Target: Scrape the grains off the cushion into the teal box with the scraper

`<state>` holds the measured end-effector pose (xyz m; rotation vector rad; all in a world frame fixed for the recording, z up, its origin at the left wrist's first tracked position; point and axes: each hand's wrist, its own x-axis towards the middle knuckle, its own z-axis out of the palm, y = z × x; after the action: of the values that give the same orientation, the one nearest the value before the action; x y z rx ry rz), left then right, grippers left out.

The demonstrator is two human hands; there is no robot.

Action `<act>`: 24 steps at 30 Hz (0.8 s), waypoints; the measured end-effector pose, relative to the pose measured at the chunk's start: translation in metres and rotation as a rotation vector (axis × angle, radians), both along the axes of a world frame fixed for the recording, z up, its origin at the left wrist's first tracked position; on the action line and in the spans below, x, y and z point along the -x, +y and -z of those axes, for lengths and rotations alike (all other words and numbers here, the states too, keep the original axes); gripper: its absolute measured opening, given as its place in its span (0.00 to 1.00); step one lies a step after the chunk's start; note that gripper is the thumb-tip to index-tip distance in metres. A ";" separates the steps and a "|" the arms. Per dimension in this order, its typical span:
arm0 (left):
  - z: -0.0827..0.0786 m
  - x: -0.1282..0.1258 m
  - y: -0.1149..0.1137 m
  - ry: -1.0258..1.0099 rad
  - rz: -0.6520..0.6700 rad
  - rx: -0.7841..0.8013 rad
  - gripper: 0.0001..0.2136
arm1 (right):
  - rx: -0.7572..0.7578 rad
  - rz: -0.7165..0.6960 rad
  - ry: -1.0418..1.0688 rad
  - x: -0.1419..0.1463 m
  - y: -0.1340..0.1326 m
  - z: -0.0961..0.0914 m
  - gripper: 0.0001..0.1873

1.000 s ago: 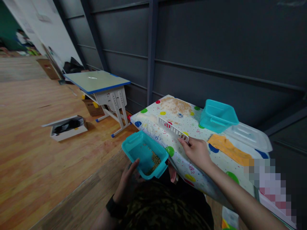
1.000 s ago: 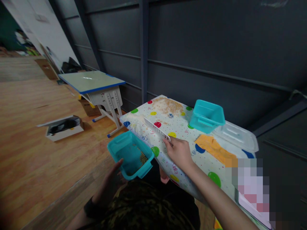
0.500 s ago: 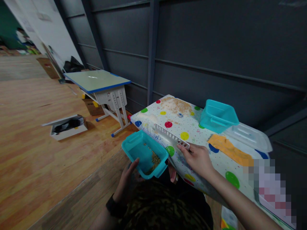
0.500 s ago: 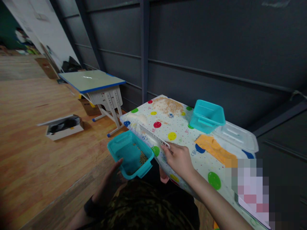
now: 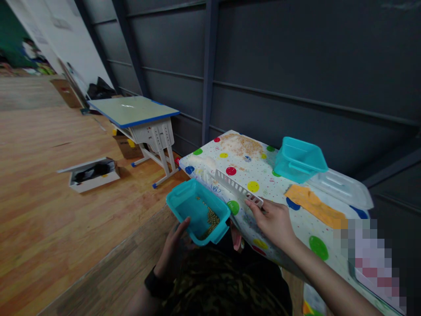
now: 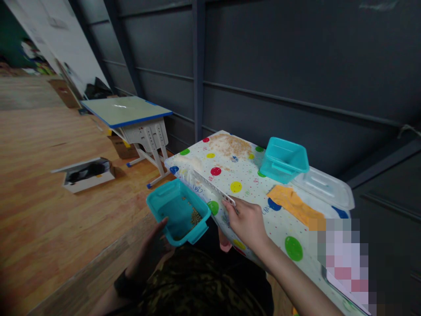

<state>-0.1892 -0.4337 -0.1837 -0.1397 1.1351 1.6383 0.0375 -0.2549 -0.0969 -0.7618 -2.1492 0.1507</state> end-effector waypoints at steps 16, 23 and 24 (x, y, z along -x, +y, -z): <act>-0.007 -0.002 0.000 0.084 0.044 0.030 0.20 | 0.283 -0.042 0.031 -0.007 -0.006 0.000 0.22; -0.007 -0.002 0.002 0.080 0.045 0.011 0.17 | 0.339 -0.098 0.041 -0.010 -0.018 -0.002 0.22; -0.007 -0.002 0.002 0.088 0.037 0.015 0.16 | 0.351 -0.104 0.037 -0.011 -0.018 -0.002 0.21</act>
<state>-0.1875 -0.4315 -0.1765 -0.0564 1.2098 1.6165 0.0485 -0.2728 -0.0945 -0.8355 -2.1536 0.6047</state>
